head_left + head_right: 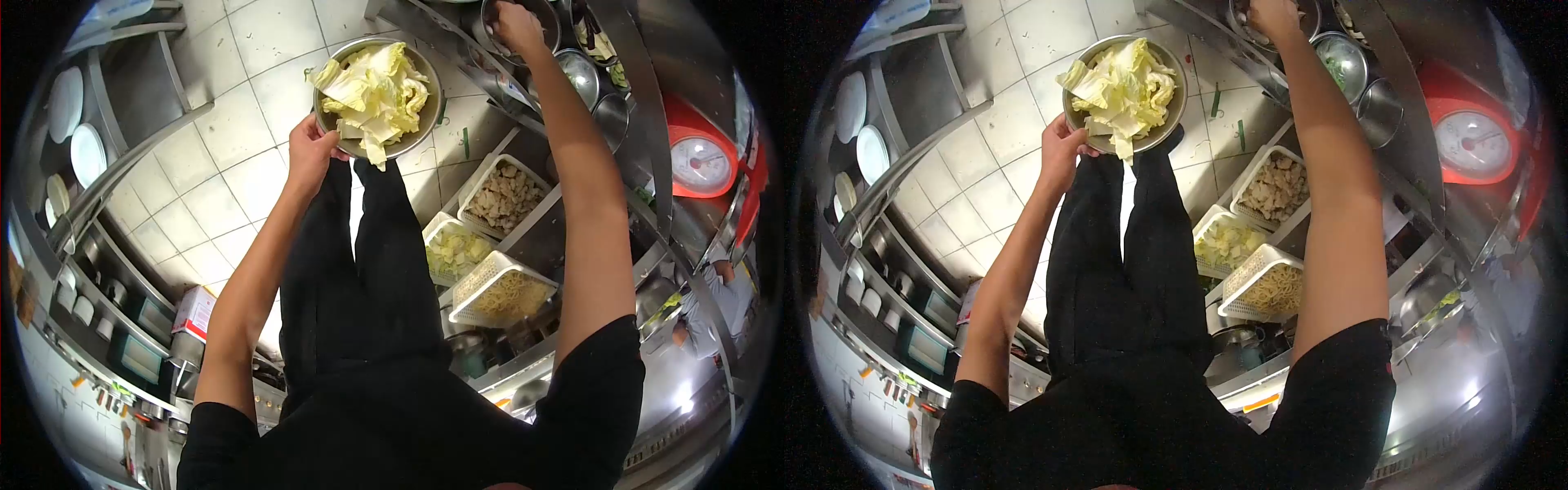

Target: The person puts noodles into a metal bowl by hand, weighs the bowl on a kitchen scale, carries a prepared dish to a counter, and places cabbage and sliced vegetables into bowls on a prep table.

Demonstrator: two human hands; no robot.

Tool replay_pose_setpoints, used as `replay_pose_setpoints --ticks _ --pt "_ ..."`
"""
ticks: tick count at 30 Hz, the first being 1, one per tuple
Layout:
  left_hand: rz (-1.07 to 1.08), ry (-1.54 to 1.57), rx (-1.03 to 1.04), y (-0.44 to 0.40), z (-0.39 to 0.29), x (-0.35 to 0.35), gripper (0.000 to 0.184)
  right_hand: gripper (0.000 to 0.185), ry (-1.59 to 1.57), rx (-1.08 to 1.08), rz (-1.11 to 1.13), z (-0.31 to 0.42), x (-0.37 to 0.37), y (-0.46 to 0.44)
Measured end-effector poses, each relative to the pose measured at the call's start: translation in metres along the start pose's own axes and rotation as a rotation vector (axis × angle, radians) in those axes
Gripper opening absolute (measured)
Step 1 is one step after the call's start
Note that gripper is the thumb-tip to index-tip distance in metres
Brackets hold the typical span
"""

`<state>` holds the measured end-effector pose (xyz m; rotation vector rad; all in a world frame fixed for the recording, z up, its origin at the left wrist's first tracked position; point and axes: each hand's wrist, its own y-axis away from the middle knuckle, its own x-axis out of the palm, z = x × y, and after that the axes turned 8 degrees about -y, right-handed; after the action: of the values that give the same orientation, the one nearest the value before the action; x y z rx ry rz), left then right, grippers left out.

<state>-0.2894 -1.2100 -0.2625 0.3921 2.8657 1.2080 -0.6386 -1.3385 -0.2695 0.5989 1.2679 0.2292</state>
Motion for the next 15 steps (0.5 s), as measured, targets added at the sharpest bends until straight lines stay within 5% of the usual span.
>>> replay_pose_setpoints --ticks 2,6,8,11,15 --pt "0.015 0.008 0.017 0.004 -0.006 0.001 0.024 0.018 -0.04 -0.038 -0.225 -0.001 0.001 0.007" --pt "0.062 0.001 0.073 0.0 -0.003 0.002 0.022 0.017 -0.353 -0.141 -0.277 -0.017 -0.001 0.027" --pt "0.09 -0.018 0.088 -0.005 -0.003 -0.001 0.019 0.035 -0.155 -0.241 -0.445 -0.034 0.011 0.017" --pt "0.073 -0.024 0.096 0.003 -0.017 0.0 0.019 0.032 0.005 -0.463 -0.413 -0.028 -0.001 0.026" --pt "0.083 -0.046 0.105 0.003 -0.018 -0.001 0.019 0.026 0.33 -0.47 -0.272 -0.011 0.006 0.009"
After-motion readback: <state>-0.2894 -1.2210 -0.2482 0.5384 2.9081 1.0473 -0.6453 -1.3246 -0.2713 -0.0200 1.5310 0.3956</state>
